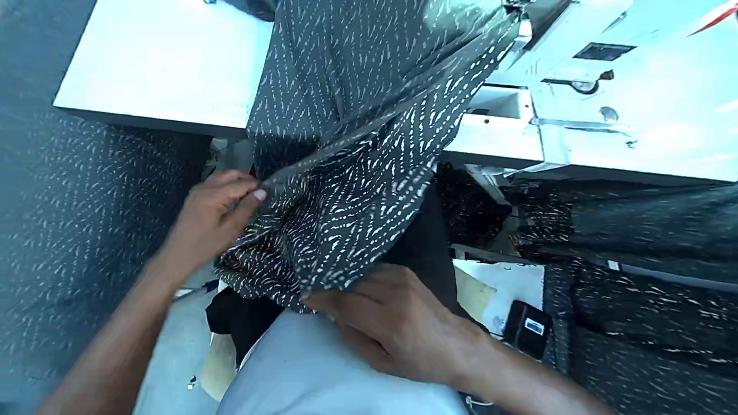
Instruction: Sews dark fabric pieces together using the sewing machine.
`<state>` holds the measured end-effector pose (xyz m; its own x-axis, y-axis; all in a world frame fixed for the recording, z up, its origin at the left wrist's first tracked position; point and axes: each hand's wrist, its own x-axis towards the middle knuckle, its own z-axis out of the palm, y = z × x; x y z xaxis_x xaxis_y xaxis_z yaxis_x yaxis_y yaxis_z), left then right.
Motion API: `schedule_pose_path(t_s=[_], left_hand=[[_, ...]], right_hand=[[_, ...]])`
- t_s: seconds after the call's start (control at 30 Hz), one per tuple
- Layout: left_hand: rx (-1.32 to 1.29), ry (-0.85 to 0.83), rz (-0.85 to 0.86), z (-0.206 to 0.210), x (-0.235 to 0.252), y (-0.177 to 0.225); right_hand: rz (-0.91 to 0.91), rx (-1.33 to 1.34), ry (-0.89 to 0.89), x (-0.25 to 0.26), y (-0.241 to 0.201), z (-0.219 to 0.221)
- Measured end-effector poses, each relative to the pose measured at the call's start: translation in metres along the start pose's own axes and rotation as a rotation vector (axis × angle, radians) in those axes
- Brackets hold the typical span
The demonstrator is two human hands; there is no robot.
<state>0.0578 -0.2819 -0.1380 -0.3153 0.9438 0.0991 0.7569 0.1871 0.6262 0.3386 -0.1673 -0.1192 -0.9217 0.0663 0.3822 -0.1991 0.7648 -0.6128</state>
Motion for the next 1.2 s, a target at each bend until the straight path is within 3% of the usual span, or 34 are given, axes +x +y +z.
schedule_pose_path(t_s=[0.13,0.2,0.27,0.37,0.5,0.6,0.7,0.77,0.83,0.87,0.93,1.03,1.2], left_hand=[[-0.498,-0.219,-0.14,-0.075,0.002,0.017],[-0.558,-0.274,-0.13,-0.097,-0.007,0.022],[-0.282,-0.232,-0.141,-0.107,-0.025,0.031],[0.383,-0.011,-0.135,-0.1,-0.054,0.034],[0.605,0.304,-0.22,-0.091,-0.098,0.009],[0.326,0.336,-0.243,-0.101,-0.137,0.006],[-0.436,0.204,-0.295,-0.108,-0.158,0.003],[-1.03,0.158,-0.385,-0.073,-0.158,-0.025],[-1.427,0.232,-0.612,-0.018,-0.16,-0.047],[-1.518,0.318,-0.784,0.005,-0.158,-0.047],[-1.592,0.322,-0.915,0.036,-0.156,-0.048],[-1.641,0.231,-0.856,0.061,-0.16,-0.05],[-1.314,0.377,-0.785,0.05,-0.121,-0.045]], right_hand=[[-0.199,0.027,-0.185,0.049,-0.023,0.026],[-0.322,-0.012,-0.264,0.07,-0.036,0.044],[-0.425,-0.088,-0.298,0.083,-0.047,0.056],[-0.537,-0.197,-0.28,0.093,-0.057,0.069],[-0.683,-0.249,-0.259,0.104,-0.068,0.074],[-0.747,-0.241,-0.249,0.107,-0.074,0.072],[-0.68,-0.205,-0.293,0.108,-0.089,0.066],[-0.565,-0.169,-0.288,0.107,-0.101,0.071],[-0.486,-0.196,-0.283,0.106,-0.103,0.08],[-0.456,-0.217,-0.31,0.104,-0.1,0.08],[-0.399,-0.253,-0.377,0.097,-0.089,0.079],[-0.351,-0.269,-0.443,0.089,-0.081,0.078],[-0.394,-0.208,-0.537,0.097,-0.081,0.087]])
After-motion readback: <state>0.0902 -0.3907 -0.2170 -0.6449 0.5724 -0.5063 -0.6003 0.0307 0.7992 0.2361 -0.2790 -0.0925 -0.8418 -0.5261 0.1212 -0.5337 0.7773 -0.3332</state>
